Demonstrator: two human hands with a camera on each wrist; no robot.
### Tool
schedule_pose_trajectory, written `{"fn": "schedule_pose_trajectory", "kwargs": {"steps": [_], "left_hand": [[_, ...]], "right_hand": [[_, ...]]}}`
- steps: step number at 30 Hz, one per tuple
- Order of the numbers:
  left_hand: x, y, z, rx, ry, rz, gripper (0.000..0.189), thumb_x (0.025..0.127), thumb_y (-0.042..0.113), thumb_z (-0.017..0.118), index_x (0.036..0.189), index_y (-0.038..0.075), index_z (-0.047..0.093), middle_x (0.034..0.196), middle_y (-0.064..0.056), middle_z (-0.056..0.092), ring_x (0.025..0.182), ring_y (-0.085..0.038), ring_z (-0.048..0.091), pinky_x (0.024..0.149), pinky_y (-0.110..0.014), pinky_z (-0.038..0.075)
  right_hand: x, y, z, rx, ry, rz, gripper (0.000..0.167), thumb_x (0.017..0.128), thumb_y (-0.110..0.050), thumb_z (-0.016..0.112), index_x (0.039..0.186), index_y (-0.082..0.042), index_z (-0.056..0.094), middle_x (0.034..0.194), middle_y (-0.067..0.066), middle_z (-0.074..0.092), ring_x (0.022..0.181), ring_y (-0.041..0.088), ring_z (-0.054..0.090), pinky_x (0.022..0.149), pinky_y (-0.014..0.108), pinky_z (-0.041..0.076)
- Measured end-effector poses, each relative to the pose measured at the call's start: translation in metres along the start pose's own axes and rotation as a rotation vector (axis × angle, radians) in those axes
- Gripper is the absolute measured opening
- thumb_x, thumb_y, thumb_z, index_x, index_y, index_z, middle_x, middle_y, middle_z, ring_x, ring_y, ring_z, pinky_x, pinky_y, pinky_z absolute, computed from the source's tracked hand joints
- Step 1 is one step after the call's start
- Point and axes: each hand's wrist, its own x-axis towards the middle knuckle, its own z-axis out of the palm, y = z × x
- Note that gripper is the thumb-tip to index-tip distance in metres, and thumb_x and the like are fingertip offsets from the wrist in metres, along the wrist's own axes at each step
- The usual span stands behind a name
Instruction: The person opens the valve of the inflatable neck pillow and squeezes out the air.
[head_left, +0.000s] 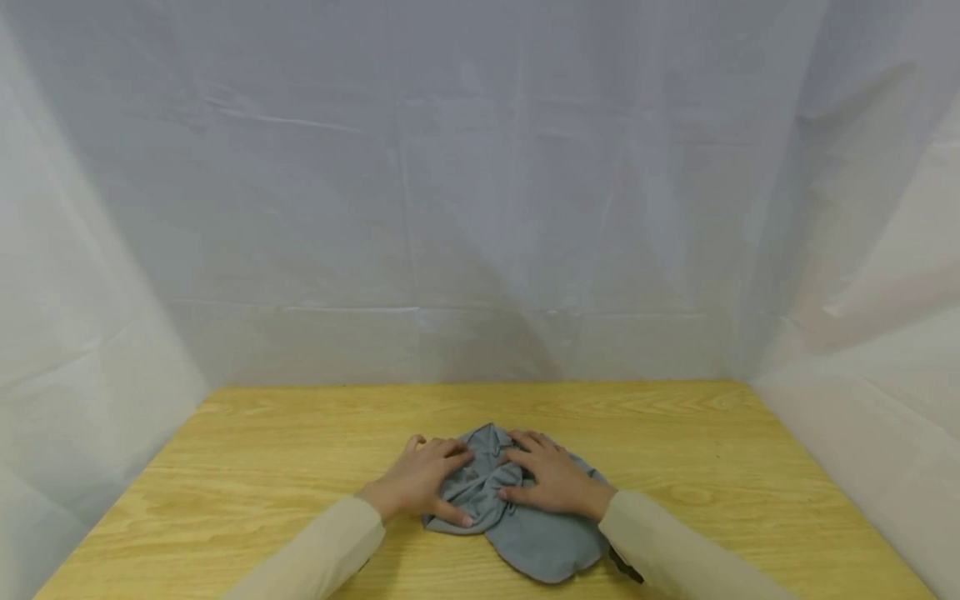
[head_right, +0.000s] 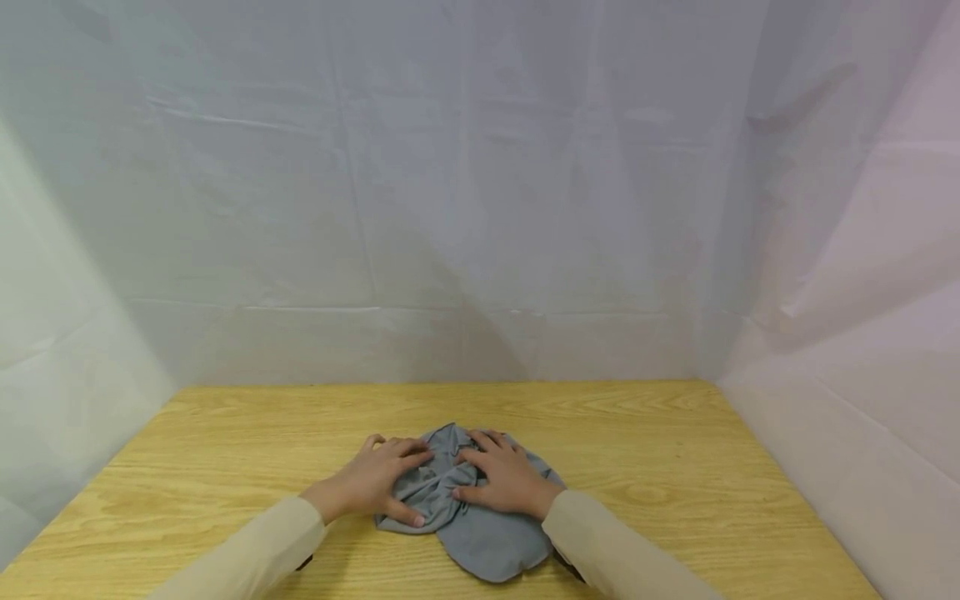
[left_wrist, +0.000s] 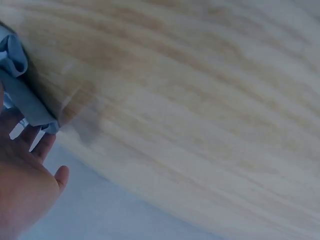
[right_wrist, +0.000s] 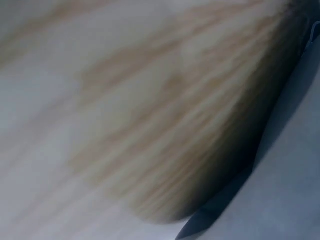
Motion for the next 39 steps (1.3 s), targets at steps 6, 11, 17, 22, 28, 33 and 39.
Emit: {"fn": "schedule_pose_trajectory", "kwargs": {"steps": [6,11,17,22,28,33,39], "left_hand": [[-0.002,-0.001,0.004,-0.012,-0.006,0.020,0.091,0.069,0.064,0.065,0.137,0.008,0.042,0.143,-0.011,0.038,0.130,-0.027,0.037,0.102,-0.051,0.027],[-0.002,-0.002,0.005,-0.032,-0.008,0.032,0.090,0.070,0.063,0.065,0.137,0.008,0.041,0.146,-0.010,0.034,0.131,-0.027,0.035,0.103,-0.051,0.026],[-0.001,-0.001,0.004,-0.053,-0.021,0.007,0.092,0.068,0.064,0.065,0.137,0.009,0.041,0.146,-0.007,0.035,0.131,-0.031,0.034,0.102,-0.056,0.023],[-0.001,0.001,0.001,-0.038,-0.015,-0.006,0.091,0.067,0.063,0.067,0.136,0.009,0.042,0.144,-0.007,0.039,0.130,-0.032,0.036,0.101,-0.058,0.023],[-0.002,0.003,0.000,-0.040,-0.022,-0.010,0.091,0.067,0.062,0.067,0.137,0.009,0.042,0.144,-0.007,0.039,0.130,-0.033,0.036,0.101,-0.059,0.023],[-0.003,0.003,0.000,-0.028,-0.001,0.003,0.091,0.067,0.062,0.068,0.136,0.009,0.042,0.143,-0.007,0.040,0.129,-0.033,0.038,0.099,-0.059,0.025],[-0.004,0.001,0.002,-0.027,-0.002,0.003,0.091,0.067,0.063,0.066,0.136,0.009,0.042,0.144,-0.007,0.039,0.129,-0.032,0.037,0.098,-0.059,0.026]], "right_hand": [[0.000,-0.001,0.000,-0.004,-0.002,0.000,0.053,0.086,-0.056,0.050,0.128,-0.024,0.049,0.148,0.013,0.029,0.134,0.039,0.026,0.093,0.066,0.028],[0.000,0.000,0.000,0.000,0.002,-0.010,0.058,0.086,-0.056,0.050,0.135,-0.025,0.043,0.149,0.011,0.026,0.134,0.040,0.024,0.094,0.067,0.026],[-0.003,0.004,-0.002,0.040,0.013,-0.088,0.057,0.089,-0.049,0.050,0.140,-0.030,0.035,0.151,0.011,0.019,0.135,0.041,0.020,0.097,0.066,0.023],[-0.008,0.008,-0.006,0.063,-0.011,-0.156,0.055,0.089,-0.047,0.053,0.139,-0.030,0.038,0.152,0.014,0.014,0.137,0.041,0.017,0.098,0.067,0.022],[-0.018,0.014,-0.013,0.040,-0.115,-0.194,0.072,0.078,-0.059,0.060,0.141,-0.038,0.031,0.154,0.010,0.004,0.138,0.043,0.008,0.098,0.068,0.020],[-0.028,0.015,-0.017,0.045,-0.193,-0.256,0.091,0.066,-0.062,0.068,0.143,-0.038,0.025,0.155,0.007,0.001,0.139,0.038,0.007,0.097,0.069,0.017],[-0.030,0.011,-0.017,0.014,-0.207,-0.253,0.091,0.069,-0.062,0.067,0.144,-0.040,0.021,0.155,0.004,0.001,0.140,0.032,0.011,0.097,0.069,0.017]]}}
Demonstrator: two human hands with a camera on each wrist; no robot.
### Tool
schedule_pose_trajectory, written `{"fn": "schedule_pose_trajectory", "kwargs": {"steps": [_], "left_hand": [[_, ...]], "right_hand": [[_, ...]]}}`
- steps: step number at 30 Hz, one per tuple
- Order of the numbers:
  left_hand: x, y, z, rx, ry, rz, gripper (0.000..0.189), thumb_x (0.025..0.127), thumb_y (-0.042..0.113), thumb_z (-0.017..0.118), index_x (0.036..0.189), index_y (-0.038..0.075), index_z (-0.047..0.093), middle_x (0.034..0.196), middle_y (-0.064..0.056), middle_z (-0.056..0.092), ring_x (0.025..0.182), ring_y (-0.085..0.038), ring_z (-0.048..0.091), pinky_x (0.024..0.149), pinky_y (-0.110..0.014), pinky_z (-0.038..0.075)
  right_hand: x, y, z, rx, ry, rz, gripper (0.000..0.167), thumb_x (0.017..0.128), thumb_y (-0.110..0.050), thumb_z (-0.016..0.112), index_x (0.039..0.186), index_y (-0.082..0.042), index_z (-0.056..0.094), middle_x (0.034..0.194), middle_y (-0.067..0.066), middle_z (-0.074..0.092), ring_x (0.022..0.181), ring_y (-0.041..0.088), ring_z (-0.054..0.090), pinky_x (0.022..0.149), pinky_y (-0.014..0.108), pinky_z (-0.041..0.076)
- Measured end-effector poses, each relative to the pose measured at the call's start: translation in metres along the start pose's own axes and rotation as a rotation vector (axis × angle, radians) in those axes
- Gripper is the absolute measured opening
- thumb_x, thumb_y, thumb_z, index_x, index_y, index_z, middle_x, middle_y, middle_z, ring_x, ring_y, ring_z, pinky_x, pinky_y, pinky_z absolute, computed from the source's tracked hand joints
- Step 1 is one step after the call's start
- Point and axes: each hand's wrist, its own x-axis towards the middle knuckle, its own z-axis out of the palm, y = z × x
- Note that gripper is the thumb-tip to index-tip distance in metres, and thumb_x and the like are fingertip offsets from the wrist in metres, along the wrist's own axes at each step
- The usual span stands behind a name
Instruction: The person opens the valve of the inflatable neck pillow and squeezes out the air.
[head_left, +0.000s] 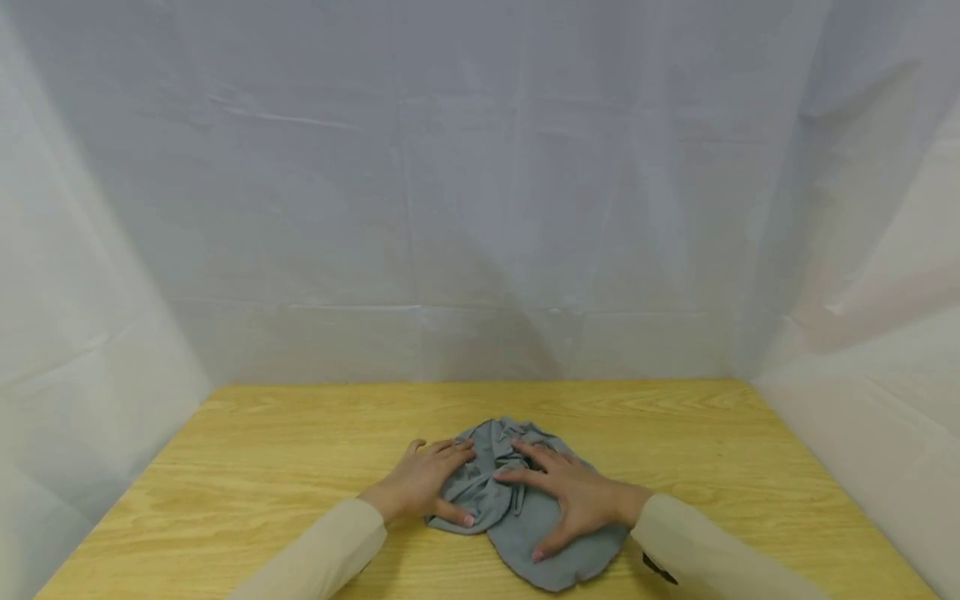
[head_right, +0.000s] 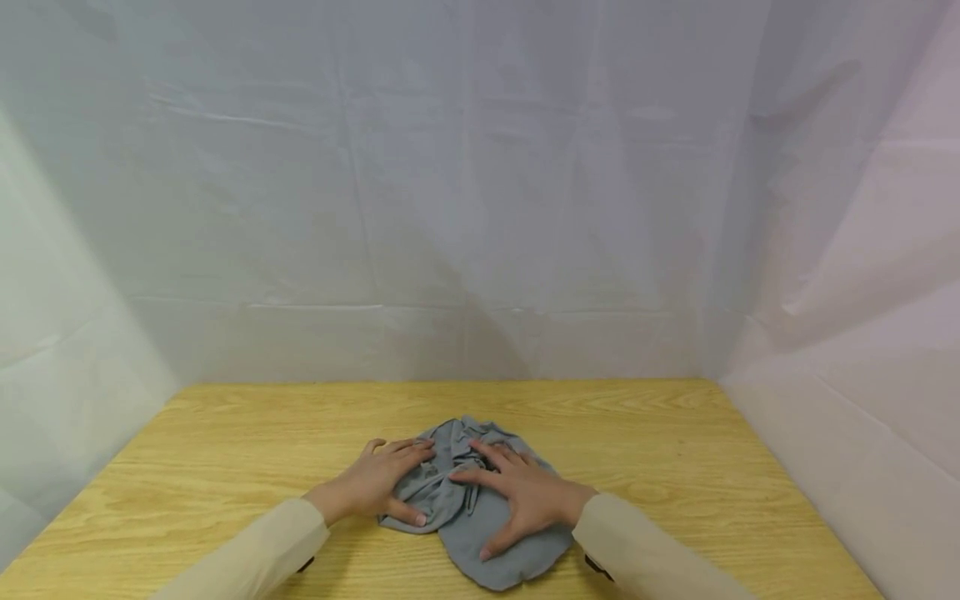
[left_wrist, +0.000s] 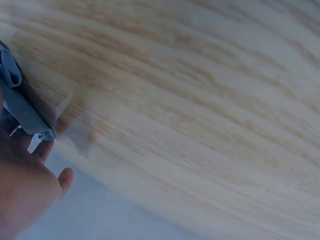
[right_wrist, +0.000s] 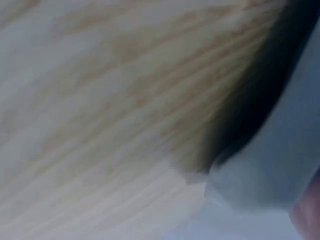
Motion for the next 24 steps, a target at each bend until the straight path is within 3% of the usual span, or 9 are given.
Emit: {"fn": "schedule_pose_trajectory", "kwargs": {"steps": [13,24], "left_hand": [[0.000,-0.001,0.003,-0.094,-0.024,-0.013,0.090,0.069,0.061,0.068,0.138,0.009,0.040,0.146,-0.008,0.035,0.131,-0.032,0.033,0.095,-0.057,0.027],[0.003,0.006,0.005,-0.137,0.004,-0.069,0.085,0.075,0.069,0.054,0.136,0.010,0.044,0.144,-0.009,0.038,0.131,-0.032,0.034,0.093,-0.055,0.027]], "right_hand": [[0.003,-0.010,0.008,-0.093,0.024,0.067,0.080,0.077,-0.055,0.058,0.144,-0.040,0.016,0.155,0.003,0.008,0.137,0.035,0.023,0.098,0.065,0.025],[0.002,-0.006,0.011,-0.110,0.042,0.066,0.079,0.079,-0.057,0.056,0.145,-0.040,0.016,0.155,0.002,0.007,0.137,0.036,0.022,0.097,0.066,0.026]]}}
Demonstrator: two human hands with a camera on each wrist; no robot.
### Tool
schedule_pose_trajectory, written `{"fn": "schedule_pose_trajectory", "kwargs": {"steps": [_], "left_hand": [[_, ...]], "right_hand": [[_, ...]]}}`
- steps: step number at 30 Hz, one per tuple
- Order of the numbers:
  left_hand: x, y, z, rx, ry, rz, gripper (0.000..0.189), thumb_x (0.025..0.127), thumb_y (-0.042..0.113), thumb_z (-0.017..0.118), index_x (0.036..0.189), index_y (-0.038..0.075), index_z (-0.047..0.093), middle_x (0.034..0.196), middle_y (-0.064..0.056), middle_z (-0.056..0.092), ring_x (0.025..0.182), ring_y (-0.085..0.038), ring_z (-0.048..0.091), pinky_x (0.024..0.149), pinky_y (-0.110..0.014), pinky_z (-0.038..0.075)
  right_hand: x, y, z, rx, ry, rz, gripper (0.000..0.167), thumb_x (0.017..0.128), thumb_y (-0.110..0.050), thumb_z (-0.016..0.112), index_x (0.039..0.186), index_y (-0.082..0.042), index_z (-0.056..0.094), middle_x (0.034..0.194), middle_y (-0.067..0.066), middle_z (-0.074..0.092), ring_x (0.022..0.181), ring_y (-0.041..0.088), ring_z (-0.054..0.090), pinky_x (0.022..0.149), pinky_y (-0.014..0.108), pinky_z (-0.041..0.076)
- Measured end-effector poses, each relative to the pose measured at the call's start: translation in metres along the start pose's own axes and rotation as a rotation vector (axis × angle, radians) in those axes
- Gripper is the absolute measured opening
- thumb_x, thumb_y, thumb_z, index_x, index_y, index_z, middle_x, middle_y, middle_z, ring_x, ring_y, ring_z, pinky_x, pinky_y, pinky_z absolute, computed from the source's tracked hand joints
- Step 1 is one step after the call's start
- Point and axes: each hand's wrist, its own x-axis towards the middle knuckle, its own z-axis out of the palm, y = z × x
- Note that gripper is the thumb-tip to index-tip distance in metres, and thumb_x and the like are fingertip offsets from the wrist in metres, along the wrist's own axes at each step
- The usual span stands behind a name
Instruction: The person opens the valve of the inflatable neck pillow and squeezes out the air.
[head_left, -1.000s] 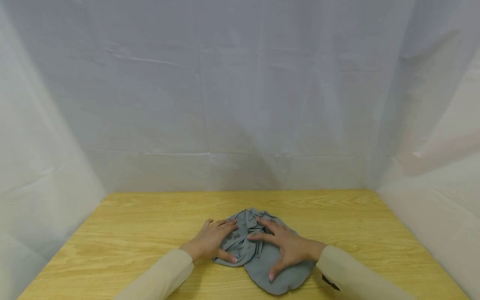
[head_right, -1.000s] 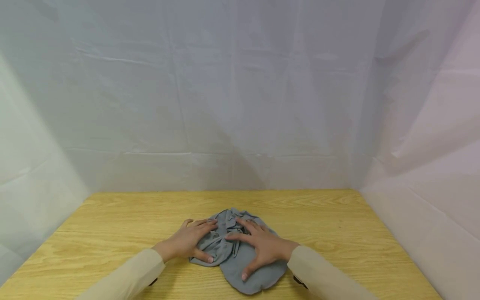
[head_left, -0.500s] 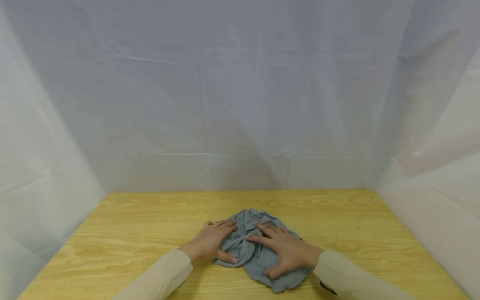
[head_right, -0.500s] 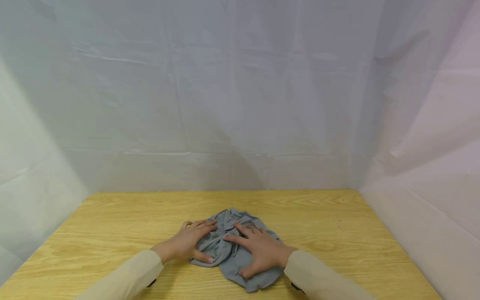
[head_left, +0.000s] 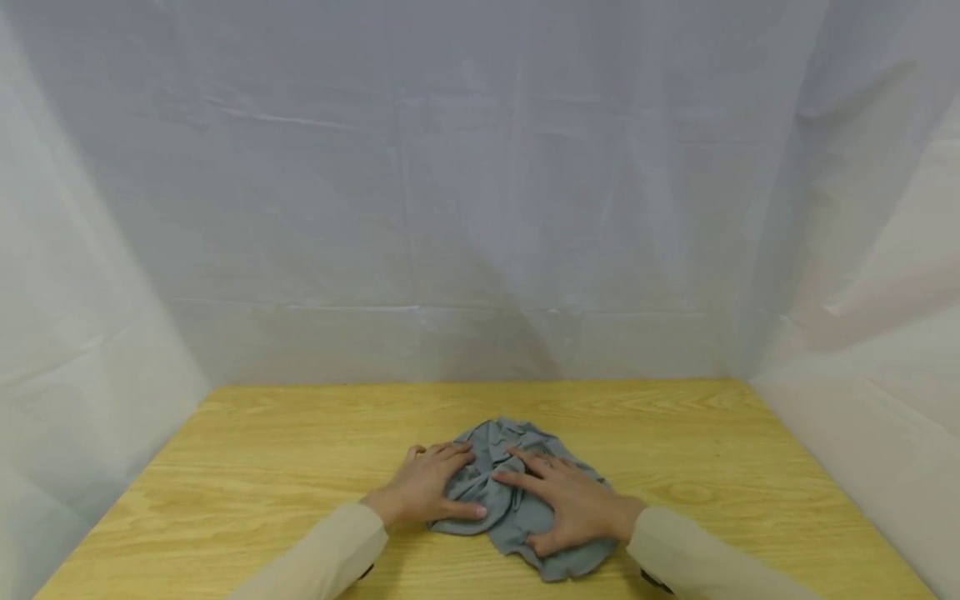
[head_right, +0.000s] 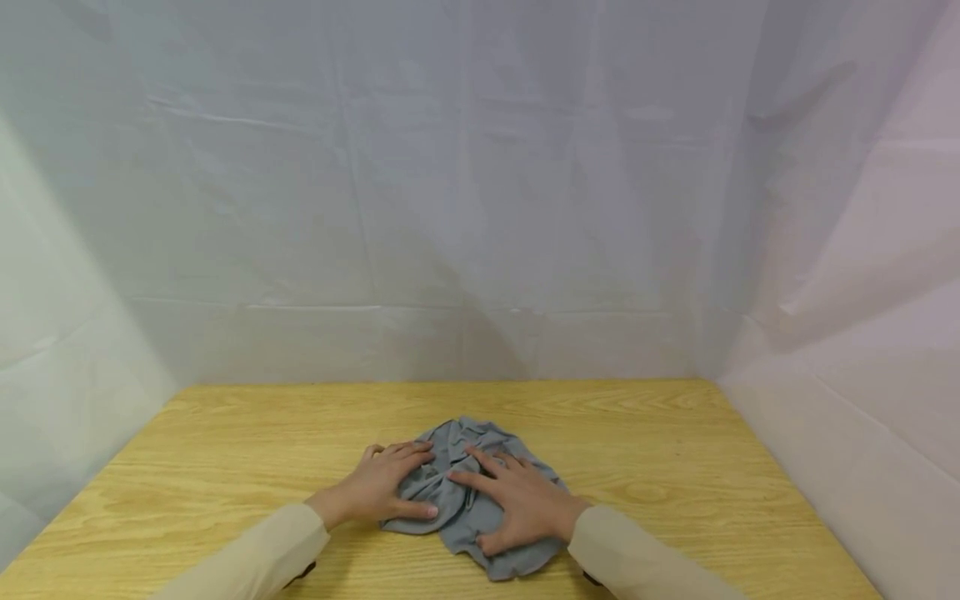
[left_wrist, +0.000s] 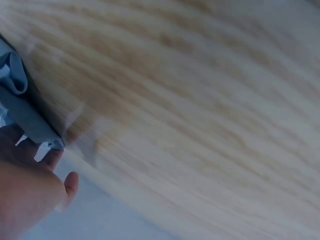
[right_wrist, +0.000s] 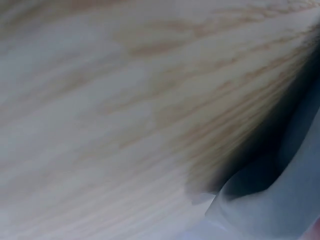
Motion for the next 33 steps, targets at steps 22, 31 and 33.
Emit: {"fn": "schedule_pose_trajectory", "kwargs": {"steps": [22,31,33], "left_hand": [[0.000,0.005,0.006,0.081,0.002,-0.042,0.087,0.073,0.070,0.055,0.138,0.014,0.041,0.145,-0.006,0.036,0.132,-0.029,0.034,0.096,-0.058,0.027],[0.000,0.002,0.008,0.095,0.010,-0.035,0.088,0.072,0.071,0.054,0.138,0.015,0.040,0.145,-0.005,0.036,0.132,-0.028,0.034,0.096,-0.059,0.026],[-0.001,0.001,0.007,0.092,0.016,-0.031,0.088,0.072,0.071,0.055,0.138,0.014,0.040,0.145,-0.005,0.036,0.132,-0.029,0.034,0.096,-0.060,0.026]], "right_hand": [[-0.019,0.009,-0.012,0.079,-0.030,-0.079,0.100,0.066,-0.066,0.065,0.146,-0.034,0.015,0.155,0.004,0.002,0.138,0.038,0.015,0.095,0.069,0.023],[-0.028,0.014,-0.003,0.099,0.013,-0.068,0.090,0.074,-0.060,0.064,0.146,-0.033,0.016,0.155,0.003,0.004,0.138,0.036,0.015,0.097,0.067,0.021],[-0.028,0.013,-0.001,0.081,0.029,-0.065,0.085,0.077,-0.058,0.062,0.145,-0.034,0.018,0.155,0.002,0.005,0.139,0.033,0.016,0.098,0.066,0.022]]}}
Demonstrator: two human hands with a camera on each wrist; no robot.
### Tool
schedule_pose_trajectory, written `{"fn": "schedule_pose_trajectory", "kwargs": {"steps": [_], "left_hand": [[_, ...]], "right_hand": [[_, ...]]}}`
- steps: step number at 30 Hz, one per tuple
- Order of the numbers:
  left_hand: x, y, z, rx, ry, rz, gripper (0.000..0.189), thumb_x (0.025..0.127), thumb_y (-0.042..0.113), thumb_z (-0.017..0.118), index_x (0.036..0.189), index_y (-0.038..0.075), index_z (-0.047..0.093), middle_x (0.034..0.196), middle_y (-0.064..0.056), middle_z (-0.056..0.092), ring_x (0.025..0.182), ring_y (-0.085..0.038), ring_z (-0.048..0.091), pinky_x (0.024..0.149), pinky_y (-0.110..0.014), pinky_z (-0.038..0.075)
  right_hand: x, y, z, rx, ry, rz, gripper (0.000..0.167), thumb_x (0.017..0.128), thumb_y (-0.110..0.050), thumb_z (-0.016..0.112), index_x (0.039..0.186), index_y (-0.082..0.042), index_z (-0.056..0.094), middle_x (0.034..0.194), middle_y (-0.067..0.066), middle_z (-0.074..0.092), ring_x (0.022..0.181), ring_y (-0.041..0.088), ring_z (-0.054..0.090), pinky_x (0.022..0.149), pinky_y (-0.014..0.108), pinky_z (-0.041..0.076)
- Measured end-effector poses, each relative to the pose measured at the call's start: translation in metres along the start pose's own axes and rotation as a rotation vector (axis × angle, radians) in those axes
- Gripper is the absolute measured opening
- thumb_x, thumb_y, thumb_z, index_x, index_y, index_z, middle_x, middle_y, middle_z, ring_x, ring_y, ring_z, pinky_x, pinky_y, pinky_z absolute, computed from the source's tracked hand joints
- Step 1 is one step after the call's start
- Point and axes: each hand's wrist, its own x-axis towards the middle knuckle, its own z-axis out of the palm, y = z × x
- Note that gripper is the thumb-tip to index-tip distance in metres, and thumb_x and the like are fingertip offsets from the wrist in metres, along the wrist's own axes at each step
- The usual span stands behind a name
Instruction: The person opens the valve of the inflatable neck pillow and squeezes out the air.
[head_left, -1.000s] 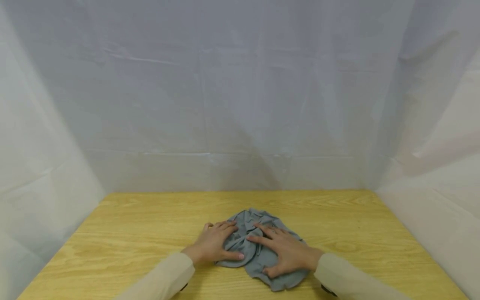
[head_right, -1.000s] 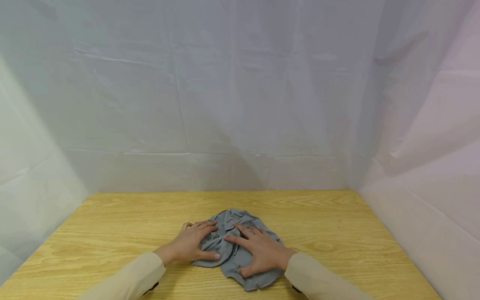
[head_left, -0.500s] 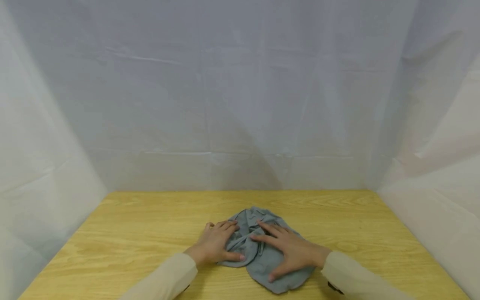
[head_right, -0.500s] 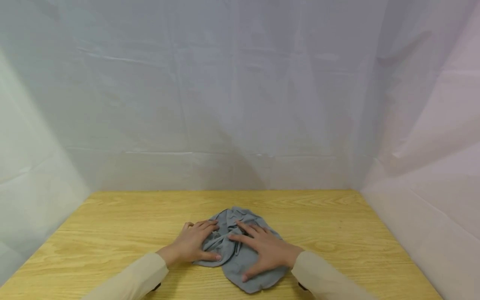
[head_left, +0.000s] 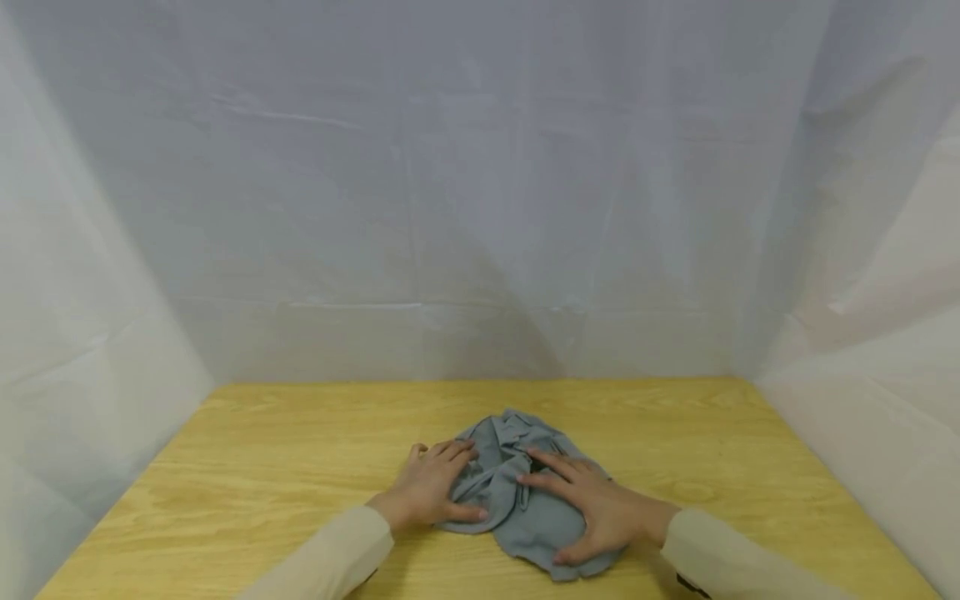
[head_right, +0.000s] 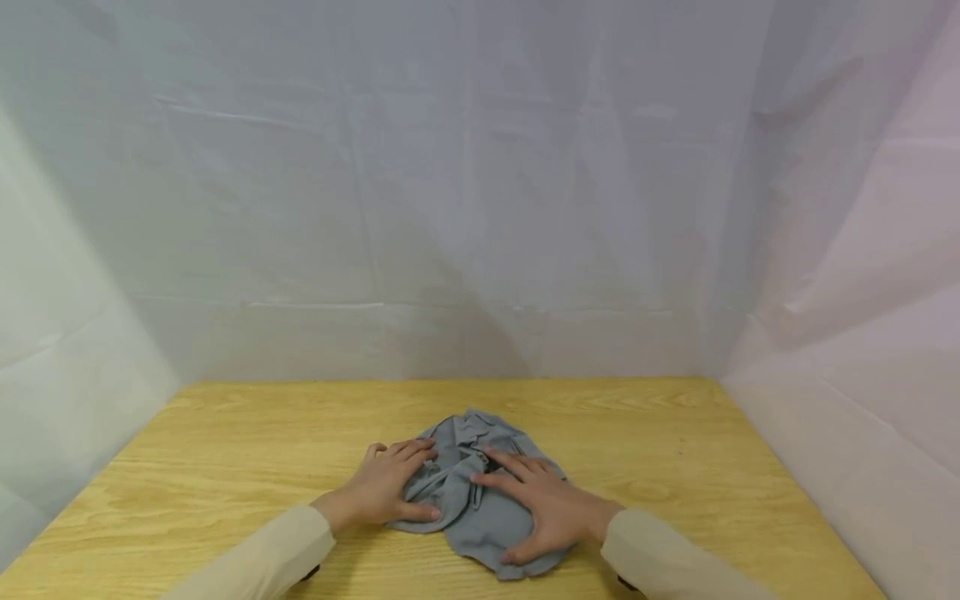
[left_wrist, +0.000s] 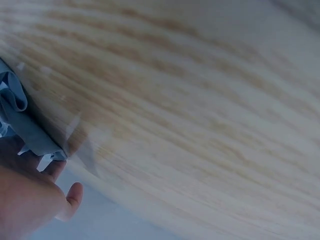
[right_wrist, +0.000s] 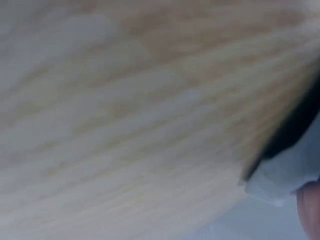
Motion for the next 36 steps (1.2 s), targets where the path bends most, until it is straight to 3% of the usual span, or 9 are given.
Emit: {"fn": "schedule_pose_trajectory", "kwargs": {"steps": [7,17,24,31,36], "left_hand": [[-0.001,-0.001,0.000,-0.024,-0.003,0.008,0.087,0.074,0.069,0.056,0.138,0.012,0.040,0.145,-0.007,0.035,0.132,-0.029,0.033,0.096,-0.061,0.024],[-0.002,0.001,0.000,-0.049,0.003,0.013,0.086,0.075,0.067,0.057,0.137,0.011,0.041,0.145,-0.008,0.035,0.132,-0.031,0.033,0.095,-0.064,0.023],[-0.003,0.004,-0.001,-0.034,0.008,0.003,0.087,0.073,0.069,0.056,0.137,0.011,0.041,0.145,-0.008,0.036,0.131,-0.031,0.033,0.095,-0.063,0.024],[-0.001,0.002,0.001,-0.024,0.005,-0.012,0.088,0.073,0.070,0.056,0.138,0.013,0.040,0.146,-0.006,0.035,0.132,-0.030,0.033,0.095,-0.064,0.024],[0.000,0.001,0.002,-0.038,0.005,-0.020,0.089,0.072,0.070,0.056,0.139,0.014,0.039,0.146,-0.005,0.034,0.132,-0.029,0.032,0.095,-0.063,0.025]], "right_hand": [[-0.001,0.001,0.005,-0.075,0.058,-0.023,0.078,0.080,-0.057,0.057,0.145,-0.032,0.021,0.154,0.001,0.012,0.138,0.030,0.021,0.096,0.063,0.027],[-0.002,0.003,0.007,-0.111,0.110,-0.059,0.082,0.077,-0.059,0.061,0.144,-0.029,0.025,0.153,0.002,0.016,0.135,0.033,0.026,0.093,0.061,0.034],[-0.001,0.001,0.005,-0.058,0.094,-0.001,0.087,0.076,-0.061,0.061,0.146,-0.033,0.017,0.154,0.003,0.006,0.138,0.034,0.018,0.095,0.064,0.027],[0.016,0.000,0.004,-0.062,0.220,0.053,0.086,0.078,-0.057,0.061,0.146,-0.026,0.018,0.153,0.009,0.012,0.137,0.034,0.020,0.095,0.063,0.027],[0.031,-0.003,0.000,-0.011,0.251,0.134,0.081,0.080,-0.058,0.059,0.146,-0.030,0.021,0.154,0.007,0.011,0.137,0.035,0.020,0.095,0.065,0.026]]}}
